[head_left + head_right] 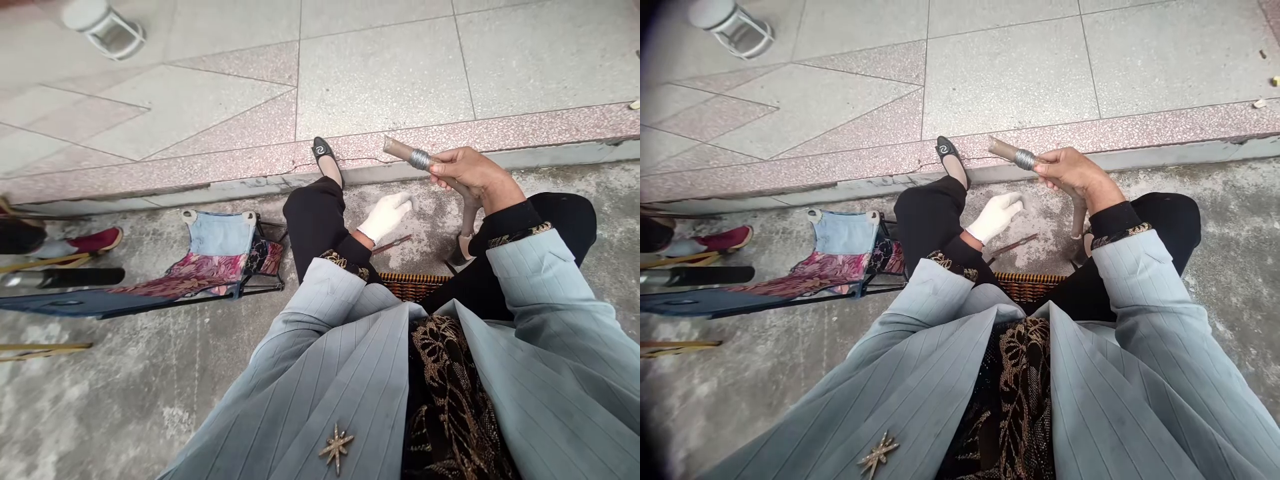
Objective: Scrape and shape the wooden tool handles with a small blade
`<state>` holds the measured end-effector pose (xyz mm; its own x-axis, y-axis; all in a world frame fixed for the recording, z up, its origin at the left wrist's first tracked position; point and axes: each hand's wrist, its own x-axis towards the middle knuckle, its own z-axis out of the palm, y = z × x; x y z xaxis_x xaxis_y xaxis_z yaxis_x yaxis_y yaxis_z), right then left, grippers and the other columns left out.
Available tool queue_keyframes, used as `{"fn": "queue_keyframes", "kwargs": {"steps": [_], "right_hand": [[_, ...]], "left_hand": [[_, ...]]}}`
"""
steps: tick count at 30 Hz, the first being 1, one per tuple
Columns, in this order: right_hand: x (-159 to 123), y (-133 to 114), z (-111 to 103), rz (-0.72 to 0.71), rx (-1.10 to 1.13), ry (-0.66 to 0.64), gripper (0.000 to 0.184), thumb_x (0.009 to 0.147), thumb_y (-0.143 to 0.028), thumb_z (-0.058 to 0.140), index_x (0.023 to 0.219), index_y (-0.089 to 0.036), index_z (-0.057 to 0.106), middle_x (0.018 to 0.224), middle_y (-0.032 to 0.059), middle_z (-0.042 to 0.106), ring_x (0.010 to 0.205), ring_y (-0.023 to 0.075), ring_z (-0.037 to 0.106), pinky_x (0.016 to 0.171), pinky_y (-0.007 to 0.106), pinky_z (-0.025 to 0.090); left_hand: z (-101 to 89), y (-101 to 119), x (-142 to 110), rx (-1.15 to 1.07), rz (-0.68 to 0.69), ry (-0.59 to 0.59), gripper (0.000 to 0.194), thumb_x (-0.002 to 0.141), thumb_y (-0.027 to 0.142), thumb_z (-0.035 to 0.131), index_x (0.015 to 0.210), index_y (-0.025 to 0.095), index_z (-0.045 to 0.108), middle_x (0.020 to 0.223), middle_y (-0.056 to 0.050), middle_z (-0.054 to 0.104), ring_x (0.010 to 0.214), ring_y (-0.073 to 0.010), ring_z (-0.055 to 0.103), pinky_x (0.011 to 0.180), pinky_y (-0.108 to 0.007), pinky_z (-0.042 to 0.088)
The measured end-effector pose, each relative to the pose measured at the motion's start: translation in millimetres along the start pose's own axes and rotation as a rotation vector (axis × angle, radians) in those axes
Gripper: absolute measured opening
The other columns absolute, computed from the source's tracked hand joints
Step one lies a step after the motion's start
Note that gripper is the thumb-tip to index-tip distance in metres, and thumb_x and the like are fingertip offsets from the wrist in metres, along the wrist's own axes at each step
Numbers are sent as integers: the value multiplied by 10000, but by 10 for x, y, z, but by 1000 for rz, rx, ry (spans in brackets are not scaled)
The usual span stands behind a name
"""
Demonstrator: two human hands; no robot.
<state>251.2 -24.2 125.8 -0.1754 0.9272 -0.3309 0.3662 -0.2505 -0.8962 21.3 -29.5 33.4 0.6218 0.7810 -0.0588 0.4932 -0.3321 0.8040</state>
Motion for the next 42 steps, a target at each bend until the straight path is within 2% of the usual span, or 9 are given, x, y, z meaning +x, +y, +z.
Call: {"fn": "queue_keyframes", "kwargs": {"steps": [6,11,16,20,23,26,30,38,42], "right_hand": [[117,129,-1,155,-454,31,320,877,-304,749,1144,-136,806,806,65,710,681,178,620,683,334,499],[118,158,132,171,-895,-209,273,899,-325,720,1096,-175,835,988,122,763,900,269,681,724,363,457],[99,204,213,244,-801,-653,201,879,-335,762,970,-171,832,758,54,724,701,182,621,689,319,439],[42,193,99,161,-533,-797,354,785,-432,845,1039,-185,838,768,12,722,648,139,569,687,300,434],[-35,141,-40,68,-336,-668,460,776,-510,837,1138,-226,828,802,1,734,664,137,573,687,296,448],[-92,92,-134,-38,-85,-391,443,786,-511,839,1113,-215,806,820,8,719,664,124,552,678,285,472],[-80,74,-152,-77,65,-42,341,836,-510,811,957,-195,763,785,34,680,661,141,545,647,297,494],[105,250,-107,54,-276,146,354,856,-446,804,1056,-153,805,792,68,687,723,192,606,697,351,511],[165,280,13,138,-709,54,329,877,-332,770,1148,-154,823,931,108,738,893,260,667,780,380,498]], "left_hand": [[-44,100,-81,354,-31,9,345,1048,299,450,1191,156,729,1116,-112,762,979,-246,688,890,-333,475],[-90,128,-100,590,79,-52,346,1044,286,453,1198,183,745,1102,-130,762,975,-265,699,853,-352,476],[-75,83,-50,496,212,-137,325,1003,260,505,1161,166,772,1146,-132,765,1071,-272,695,956,-378,491],[-125,36,-17,237,130,-173,314,969,233,509,1133,151,764,1122,-92,773,1055,-230,689,980,-346,504],[-143,-11,-8,15,38,-125,251,947,257,544,1052,141,740,1024,-80,766,943,-202,678,896,-318,518],[-110,-35,-16,-186,-18,-59,224,960,304,537,955,146,696,859,-61,712,757,-165,611,746,-286,496],[-65,-2,-29,-264,9,-127,240,965,310,498,913,160,678,759,-19,626,631,-130,510,646,-269,436],[-111,58,-78,-167,50,-151,274,928,353,494,850,162,675,735,-4,599,643,-131,479,656,-267,386],[-115,58,-89,-54,18,-159,257,904,310,502,872,149,699,764,-16,637,684,-141,517,691,-267,412]]}}
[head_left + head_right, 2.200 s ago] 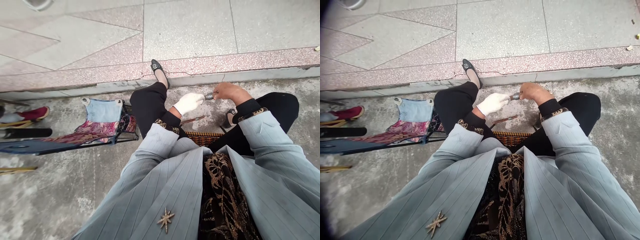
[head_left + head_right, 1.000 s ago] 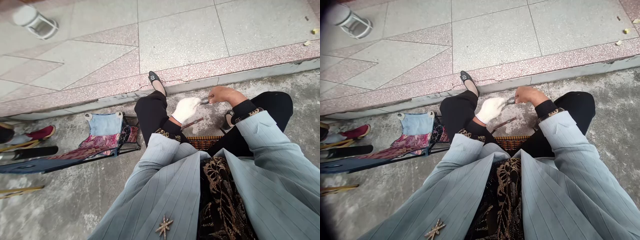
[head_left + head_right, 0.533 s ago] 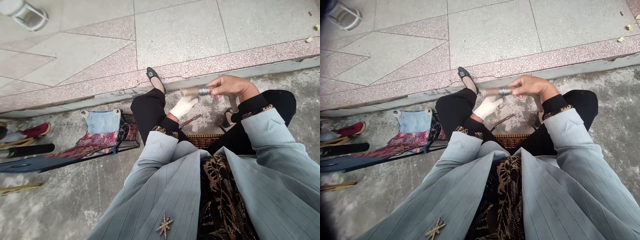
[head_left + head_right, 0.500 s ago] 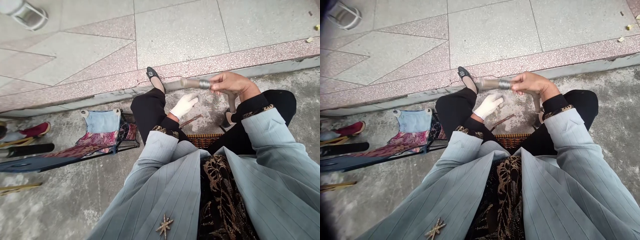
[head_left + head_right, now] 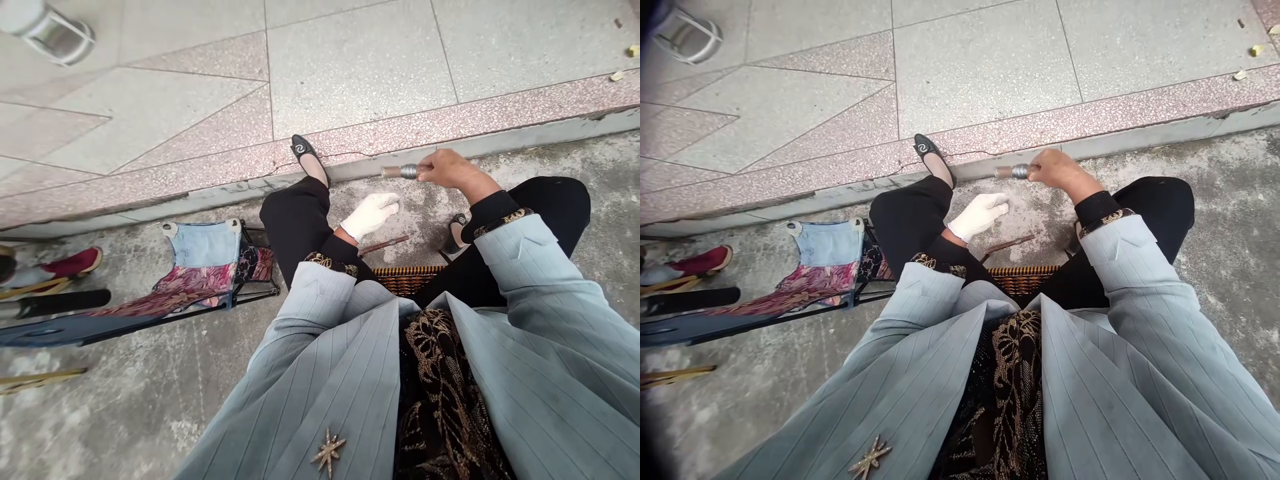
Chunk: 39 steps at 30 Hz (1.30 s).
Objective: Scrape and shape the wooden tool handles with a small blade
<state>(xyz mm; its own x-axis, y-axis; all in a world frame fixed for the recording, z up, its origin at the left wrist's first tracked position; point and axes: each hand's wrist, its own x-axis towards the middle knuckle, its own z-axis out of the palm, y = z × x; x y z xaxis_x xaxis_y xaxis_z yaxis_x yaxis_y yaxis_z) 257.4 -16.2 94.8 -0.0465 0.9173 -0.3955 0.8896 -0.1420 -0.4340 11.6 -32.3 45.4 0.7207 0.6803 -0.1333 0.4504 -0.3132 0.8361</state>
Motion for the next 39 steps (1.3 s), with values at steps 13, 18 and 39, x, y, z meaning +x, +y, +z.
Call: {"fn": "queue_keyframes", "kwargs": {"steps": [13,18,39], "right_hand": [[-78,-36,66,-248,-12,-787,493,802,-525,831,1149,-174,832,783,41,744,668,154,601,689,312,439],[-204,55,-169,-378,367,-607,502,774,-549,850,1156,-225,830,835,15,752,689,145,595,670,298,452],[-46,-142,131,25,-419,-172,293,934,-306,711,1144,-129,811,1090,195,764,954,326,689,769,390,489]], "left_hand": [[-61,-85,37,28,-25,17,263,893,249,526,957,106,737,839,-45,705,798,-176,609,793,-306,474],[-5,-161,85,-327,-76,32,229,916,363,654,884,141,702,782,-33,676,739,-145,538,702,-296,450],[88,-143,52,-245,-76,-21,253,839,363,574,853,136,684,730,-5,610,652,-118,485,654,-257,411]]}}
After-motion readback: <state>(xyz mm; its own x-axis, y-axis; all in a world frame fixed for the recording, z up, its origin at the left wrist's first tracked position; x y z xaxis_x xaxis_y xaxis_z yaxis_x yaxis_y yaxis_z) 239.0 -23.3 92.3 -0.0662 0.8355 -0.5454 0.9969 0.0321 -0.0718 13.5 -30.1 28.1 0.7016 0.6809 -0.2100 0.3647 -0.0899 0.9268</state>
